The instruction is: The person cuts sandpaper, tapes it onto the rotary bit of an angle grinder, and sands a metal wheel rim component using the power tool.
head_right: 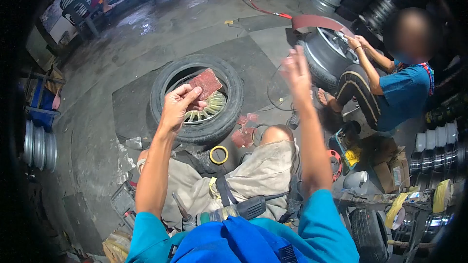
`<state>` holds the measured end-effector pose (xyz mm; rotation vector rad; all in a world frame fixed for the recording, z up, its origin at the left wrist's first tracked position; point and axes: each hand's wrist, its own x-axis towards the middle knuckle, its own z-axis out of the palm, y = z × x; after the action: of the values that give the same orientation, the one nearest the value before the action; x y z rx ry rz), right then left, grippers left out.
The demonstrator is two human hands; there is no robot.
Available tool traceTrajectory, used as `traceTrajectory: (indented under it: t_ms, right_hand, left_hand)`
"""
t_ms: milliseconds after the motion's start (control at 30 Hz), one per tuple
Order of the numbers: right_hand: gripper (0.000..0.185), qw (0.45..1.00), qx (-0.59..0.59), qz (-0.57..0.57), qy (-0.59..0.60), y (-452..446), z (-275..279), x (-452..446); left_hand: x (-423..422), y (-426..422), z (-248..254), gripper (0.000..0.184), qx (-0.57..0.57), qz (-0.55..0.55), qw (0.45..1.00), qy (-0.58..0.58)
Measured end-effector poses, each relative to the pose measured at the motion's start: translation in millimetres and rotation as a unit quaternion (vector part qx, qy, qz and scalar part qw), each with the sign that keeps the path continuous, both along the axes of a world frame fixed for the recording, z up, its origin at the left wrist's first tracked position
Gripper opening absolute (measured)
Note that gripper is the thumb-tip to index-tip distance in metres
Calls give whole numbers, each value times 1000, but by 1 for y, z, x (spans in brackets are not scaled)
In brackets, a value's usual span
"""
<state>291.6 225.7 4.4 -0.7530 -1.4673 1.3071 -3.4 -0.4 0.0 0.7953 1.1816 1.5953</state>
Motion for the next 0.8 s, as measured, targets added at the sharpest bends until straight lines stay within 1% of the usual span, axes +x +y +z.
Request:
traceTrajectory:
  t_ms: [33, 67, 133, 200, 233, 267, 333, 400, 467, 533, 600, 667, 700, 733, 767, 800]
  right_hand:
    - [80, 998, -27, -47, 27, 25, 0, 26]
    - [85, 995, -23, -94, 35, 55, 30, 65]
    - [94, 980, -45, -185, 62, 81, 19, 115]
    - [91, 964, -95, -245, 42, 76, 24, 143]
    - [82, 953, -118, -272, 60, 77, 19, 149]
    - [82, 952, -121, -276, 59, 70, 15, 150]
    - [68, 973, -122, -195, 9, 55, 0, 146]
    - [41, 979, -91, -179, 21, 24, 1, 108]
    - [37, 986, -97, -122, 54, 1, 4, 73]
    - [36, 992, -77, -92, 41, -23, 8, 35]
    - [37, 998, -56, -40, 6, -40, -2, 4]
    - [33, 996, -57, 3, -67, -58, -14, -21]
    - [31, 988, 1, 9, -156, -60, -26, -25]
    - [29, 968, 58, 14, -245, -61, -36, -26]
    - [23, 953, 143, 18, -267, -69, -25, -27]
    - [23, 952, 142, 13, -272, -70, -27, -24]
  left_hand:
    - [-2, 1, 1, 17, 5, 4, 1000, 14]
    - [10, 14, 2, 17, 38, 4, 999, -8]
    - [5, 4, 9, 19, 17, 12, 1000, 22]
    - [6, 0, 12, 20, 18, 11, 1000, 19]
    - [6, 0, 15, 20, 18, 14, 999, 22]
    - [6, 0, 14, 20, 13, 16, 999, 26]
    - [5, 3, 6, 19, 14, 7, 1000, 17]
    - [7, 6, 7, 19, 10, 6, 999, 36]
    - [7, 6, 5, 19, 6, 3, 999, 44]
    - [8, 6, 6, 18, 9, 9, 999, 45]
    - [7, 4, 5, 17, 8, 16, 999, 47]
    - [3, 2, 5, 17, 9, 21, 999, 50]
    - [2, 1, 6, 17, 6, 27, 998, 56]
    - [2, 1, 6, 17, 4, 33, 998, 60]
    - [2, 2, 6, 17, 5, 35, 997, 69]
    - [2, 0, 6, 17, 7, 29, 997, 71]
